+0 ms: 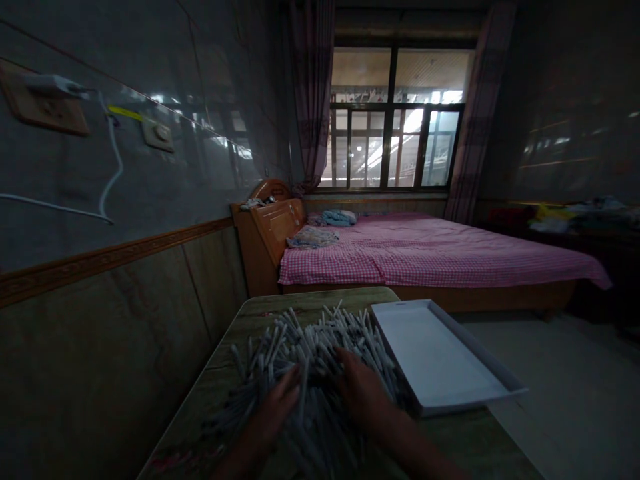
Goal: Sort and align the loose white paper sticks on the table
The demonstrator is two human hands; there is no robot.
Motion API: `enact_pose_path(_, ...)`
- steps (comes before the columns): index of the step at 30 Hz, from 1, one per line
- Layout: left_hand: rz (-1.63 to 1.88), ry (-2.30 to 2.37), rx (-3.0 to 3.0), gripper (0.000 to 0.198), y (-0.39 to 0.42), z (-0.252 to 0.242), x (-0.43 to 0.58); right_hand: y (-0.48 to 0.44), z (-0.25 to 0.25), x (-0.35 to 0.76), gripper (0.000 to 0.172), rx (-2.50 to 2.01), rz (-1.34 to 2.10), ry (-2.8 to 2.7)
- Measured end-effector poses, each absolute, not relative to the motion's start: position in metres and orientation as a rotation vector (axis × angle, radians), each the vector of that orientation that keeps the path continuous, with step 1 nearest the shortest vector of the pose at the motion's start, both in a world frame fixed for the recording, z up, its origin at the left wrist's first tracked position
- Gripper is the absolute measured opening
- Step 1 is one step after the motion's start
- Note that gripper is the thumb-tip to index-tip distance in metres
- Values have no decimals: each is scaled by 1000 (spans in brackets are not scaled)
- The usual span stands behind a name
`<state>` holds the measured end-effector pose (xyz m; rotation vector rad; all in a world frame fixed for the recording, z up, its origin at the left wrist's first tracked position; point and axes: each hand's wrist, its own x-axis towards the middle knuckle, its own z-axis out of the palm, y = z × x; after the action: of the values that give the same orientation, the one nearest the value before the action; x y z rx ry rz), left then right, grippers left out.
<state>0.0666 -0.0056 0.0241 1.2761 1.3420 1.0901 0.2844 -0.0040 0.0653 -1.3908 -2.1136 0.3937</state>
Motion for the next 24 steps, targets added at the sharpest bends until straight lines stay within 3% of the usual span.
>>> enact_pose_path(2, 1120, 1408, 1276, 80, -6, 27, 50, -14, 54, 276, 47, -1268, 340, -2182)
enact_pose_path(6, 1062, 1806, 1464, 45, -16, 43, 7, -34, 30, 248, 40, -908, 193, -2472)
enact_pose_path(9, 860, 2018, 1576, 31, -32, 48, -18, -38, 18, 233, 48, -821, 224, -2587)
enact_pose_path(12, 485, 2237, 1709, 43, -48, 40, -27, -33, 14, 232, 48, -901, 295, -2591)
enact_pose_path(17, 169, 2299, 1843, 60, -57, 28, -18, -29, 14, 242, 43, -934, 232, -2439)
enact_pose_path(24, 229, 2231, 1732, 53, -57, 40, -17, -43, 9, 249, 32, -820, 177, -2279)
